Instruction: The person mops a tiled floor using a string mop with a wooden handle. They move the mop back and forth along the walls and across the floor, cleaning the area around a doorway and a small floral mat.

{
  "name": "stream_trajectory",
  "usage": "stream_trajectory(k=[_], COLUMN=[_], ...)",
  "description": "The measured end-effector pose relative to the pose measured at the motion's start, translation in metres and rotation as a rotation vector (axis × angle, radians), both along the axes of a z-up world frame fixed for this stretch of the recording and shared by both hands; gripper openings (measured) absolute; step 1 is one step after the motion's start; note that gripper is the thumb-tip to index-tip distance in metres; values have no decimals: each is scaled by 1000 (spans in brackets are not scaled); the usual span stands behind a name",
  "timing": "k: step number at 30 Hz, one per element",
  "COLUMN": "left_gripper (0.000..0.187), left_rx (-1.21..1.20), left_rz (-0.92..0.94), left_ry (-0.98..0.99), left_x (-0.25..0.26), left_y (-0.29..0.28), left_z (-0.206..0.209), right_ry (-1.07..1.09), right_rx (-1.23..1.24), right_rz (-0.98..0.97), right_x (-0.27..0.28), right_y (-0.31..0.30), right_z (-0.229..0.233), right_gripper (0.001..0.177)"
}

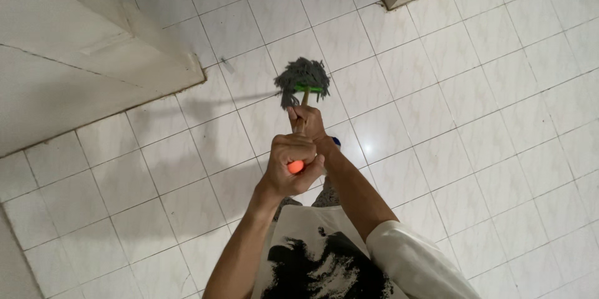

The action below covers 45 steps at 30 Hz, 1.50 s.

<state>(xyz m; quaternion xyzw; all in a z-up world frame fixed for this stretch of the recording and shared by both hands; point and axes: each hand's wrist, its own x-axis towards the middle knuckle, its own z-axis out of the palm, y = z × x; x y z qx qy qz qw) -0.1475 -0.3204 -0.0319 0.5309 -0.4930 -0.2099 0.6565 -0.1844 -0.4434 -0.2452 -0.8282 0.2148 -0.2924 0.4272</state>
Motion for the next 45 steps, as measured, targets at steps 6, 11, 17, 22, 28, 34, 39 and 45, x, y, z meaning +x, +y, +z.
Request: stream_trajectory(k=[6,11,17,22,28,34,39,45], left_gripper=[34,33,39,44,46,49,47,32], left_rx=[90,134,151,5,-29,-83,24,38], left_rz=[47,156,224,188,191,159,214,174], left_ry=[-65,-119,-43,6,221,478,492,143], left_x=[-14,-28,-28,-16,4,8,-3,-31], left_y=[-81,-135,-175,-196,-212,-234,-239,-237], left_z=[-70,-111,-81,-23,34,29,23,36], right_ry=[71,77,100,43,97,239,72,-241], right_rx=[-40,380,-57,19,374,475,213,-108], right_rz=[164,360,243,181,178,91,-14,-11], right_x=[7,2,-2,-15,-41,-71,-85,-81], right_y=[-109,-181,-205,-200,-185,-173,-170,-199], right_z=[-38,-73,-23,11,24,28,14,-11], right_gripper=[29,6,28,35,27,13,19,30])
